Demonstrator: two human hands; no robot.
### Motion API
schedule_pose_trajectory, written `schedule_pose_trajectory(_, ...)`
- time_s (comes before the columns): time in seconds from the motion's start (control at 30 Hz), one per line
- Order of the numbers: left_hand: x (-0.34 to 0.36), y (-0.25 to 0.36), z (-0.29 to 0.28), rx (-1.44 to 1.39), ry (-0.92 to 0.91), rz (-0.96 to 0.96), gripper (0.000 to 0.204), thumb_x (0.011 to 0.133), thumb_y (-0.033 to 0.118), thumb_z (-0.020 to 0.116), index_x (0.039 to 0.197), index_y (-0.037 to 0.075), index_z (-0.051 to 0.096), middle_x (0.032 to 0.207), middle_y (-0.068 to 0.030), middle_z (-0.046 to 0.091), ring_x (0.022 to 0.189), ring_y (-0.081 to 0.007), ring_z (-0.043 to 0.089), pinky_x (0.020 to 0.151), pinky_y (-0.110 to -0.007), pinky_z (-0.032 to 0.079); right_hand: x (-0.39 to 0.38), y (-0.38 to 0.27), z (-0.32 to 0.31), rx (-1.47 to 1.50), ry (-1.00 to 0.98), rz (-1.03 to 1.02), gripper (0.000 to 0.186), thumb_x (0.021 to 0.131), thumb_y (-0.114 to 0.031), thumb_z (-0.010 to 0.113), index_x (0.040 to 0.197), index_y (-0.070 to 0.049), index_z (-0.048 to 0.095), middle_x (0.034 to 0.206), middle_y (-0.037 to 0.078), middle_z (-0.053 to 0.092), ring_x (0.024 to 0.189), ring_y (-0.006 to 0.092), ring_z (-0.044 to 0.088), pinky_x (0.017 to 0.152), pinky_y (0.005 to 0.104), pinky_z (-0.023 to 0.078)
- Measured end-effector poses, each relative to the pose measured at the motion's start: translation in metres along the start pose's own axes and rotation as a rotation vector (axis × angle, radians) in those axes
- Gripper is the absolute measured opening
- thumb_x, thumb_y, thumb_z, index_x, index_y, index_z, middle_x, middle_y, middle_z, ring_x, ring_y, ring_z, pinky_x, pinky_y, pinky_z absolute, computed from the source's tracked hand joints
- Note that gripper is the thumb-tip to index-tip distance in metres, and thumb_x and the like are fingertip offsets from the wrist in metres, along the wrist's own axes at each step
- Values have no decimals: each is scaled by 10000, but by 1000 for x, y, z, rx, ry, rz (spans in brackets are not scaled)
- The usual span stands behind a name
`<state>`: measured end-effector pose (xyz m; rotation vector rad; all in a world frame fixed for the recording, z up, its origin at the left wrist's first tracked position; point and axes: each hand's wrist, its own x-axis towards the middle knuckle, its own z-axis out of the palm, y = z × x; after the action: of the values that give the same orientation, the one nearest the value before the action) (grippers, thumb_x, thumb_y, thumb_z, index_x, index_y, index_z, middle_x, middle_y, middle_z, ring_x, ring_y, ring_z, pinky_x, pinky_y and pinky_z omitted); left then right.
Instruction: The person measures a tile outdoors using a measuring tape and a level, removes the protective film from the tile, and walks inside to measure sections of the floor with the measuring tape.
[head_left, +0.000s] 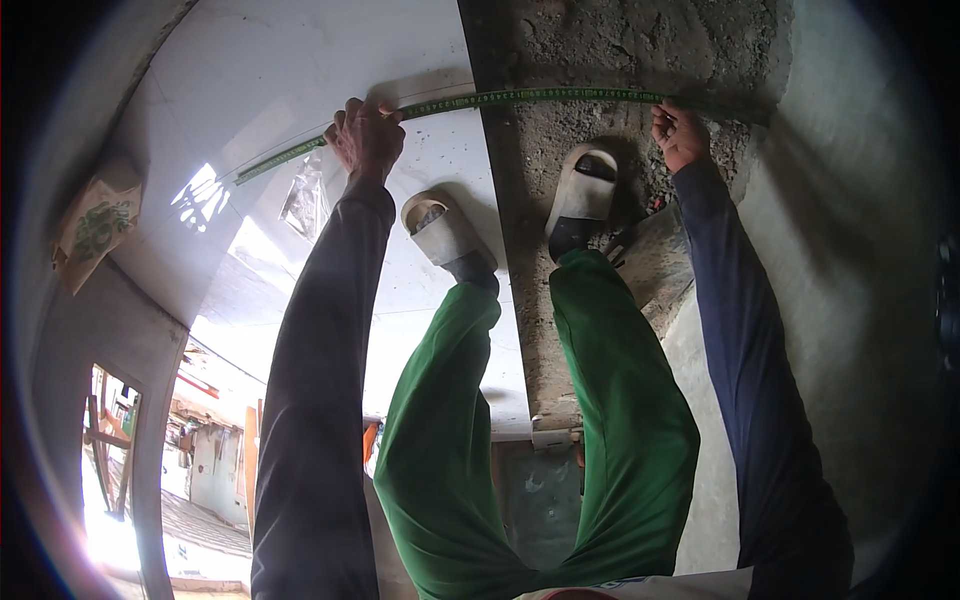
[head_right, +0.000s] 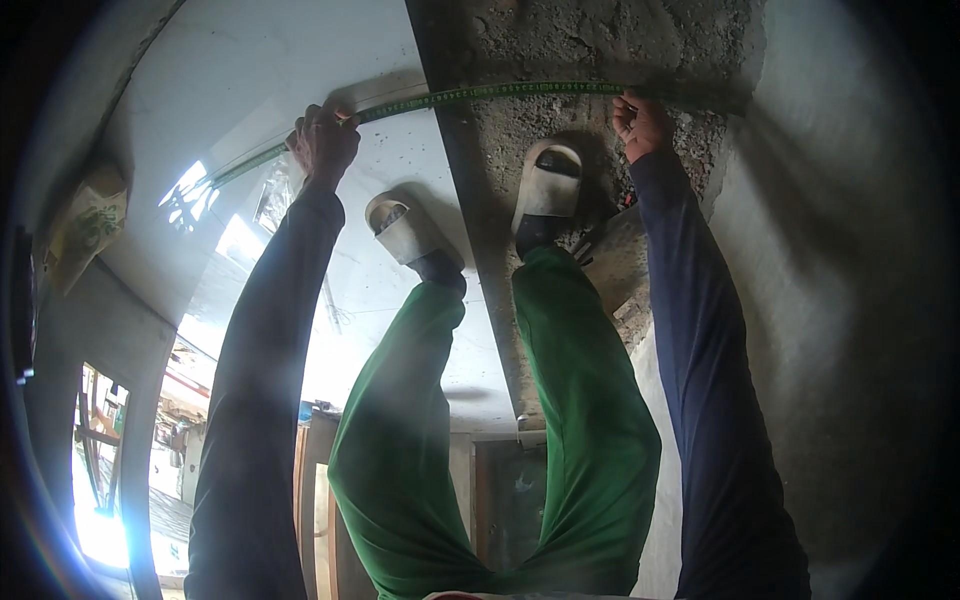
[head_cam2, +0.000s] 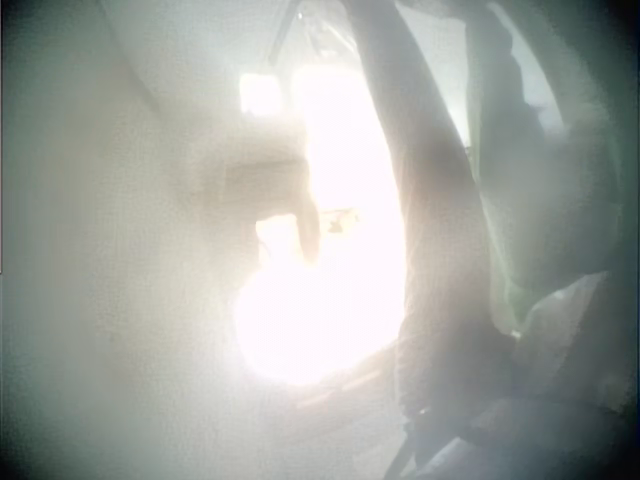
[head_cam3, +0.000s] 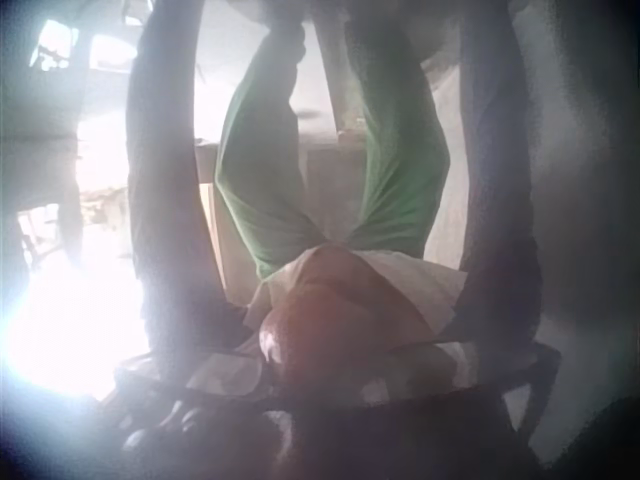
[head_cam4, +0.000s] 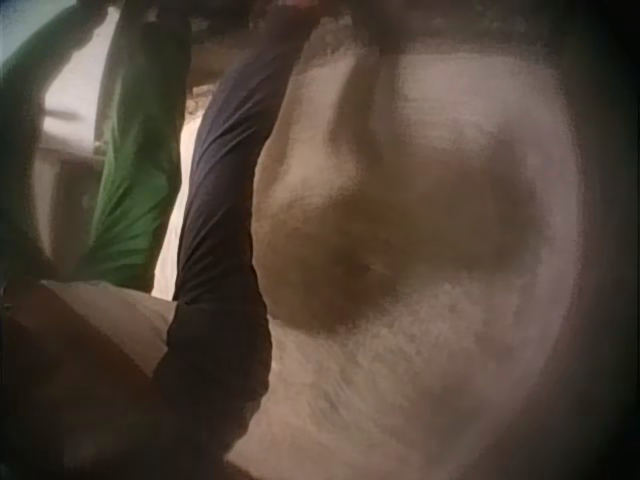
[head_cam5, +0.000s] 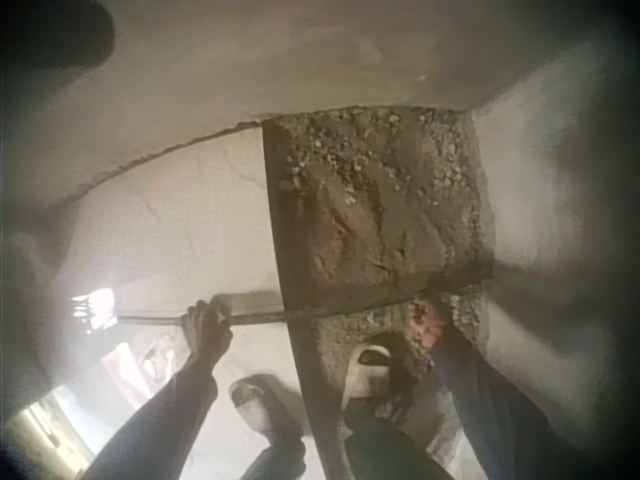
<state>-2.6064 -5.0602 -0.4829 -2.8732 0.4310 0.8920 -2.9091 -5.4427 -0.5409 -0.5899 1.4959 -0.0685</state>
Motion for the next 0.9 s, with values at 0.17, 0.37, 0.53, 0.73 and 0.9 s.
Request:
schedule_pose_trajectory(0.17, 0, 2, -1, 24, 0, -2, 213, 844, 317, 782, 1034, 239, 727, 1115, -12, 644, 1133, -238, 569, 1022, -443, 359, 0, 0, -1, 7, -7, 9, 204, 869, -150, 774, 1010, -73, 649, 956, 75, 680, 797, 158, 619, 715, 315, 526)
schedule_pose_trajectory(0.37, -1, 2, 0, 19, 0, 0, 195, 847, 314, 774, 1024, 247, 728, 1115, -7, 641, 1145, -238, 566, 1027, -439, 359, 2, 2, -3, 12, -12, -13, 216, 846, -146, 780, 1001, -51, 663, 923, 94, 691, 772, 173, 636, 711, 328, 538)
schedule_pose_trajectory(0.53, 0, 1, 0, 11, 1, -1, 190, 849, 304, 771, 1026, 249, 729, 1118, -7, 642, 1146, -237, 568, 1027, -440, 359, 2, 2, -4, 22, -49, 0, 218, 888, -154, 768, 1038, -77, 629, 992, 72, 660, 839, 154, 603, 718, 317, 518)
schedule_pose_trajectory(0.73, 0, 2, 0, 4, 3, -5, 187, 849, 301, 769, 1023, 244, 730, 1122, -5, 643, 1144, -237, 568, 1025, -437, 358, -1, 0, -1, 8, -43, -2, 212, 897, -149, 760, 1045, -72, 629, 989, 76, 660, 825, 158, 606, 717, 323, 520)
schedule_pose_trajectory(0.9, 0, -1, 1, 9, 6, -3, 185, 848, 306, 771, 1014, 237, 730, 1120, -8, 646, 1140, -239, 567, 1029, -439, 355, -6, 0, 3, 25, -21, -39, 206, 856, -120, 770, 995, -32, 647, 924, 120, 682, 763, 178, 632, 662, 305, 528)
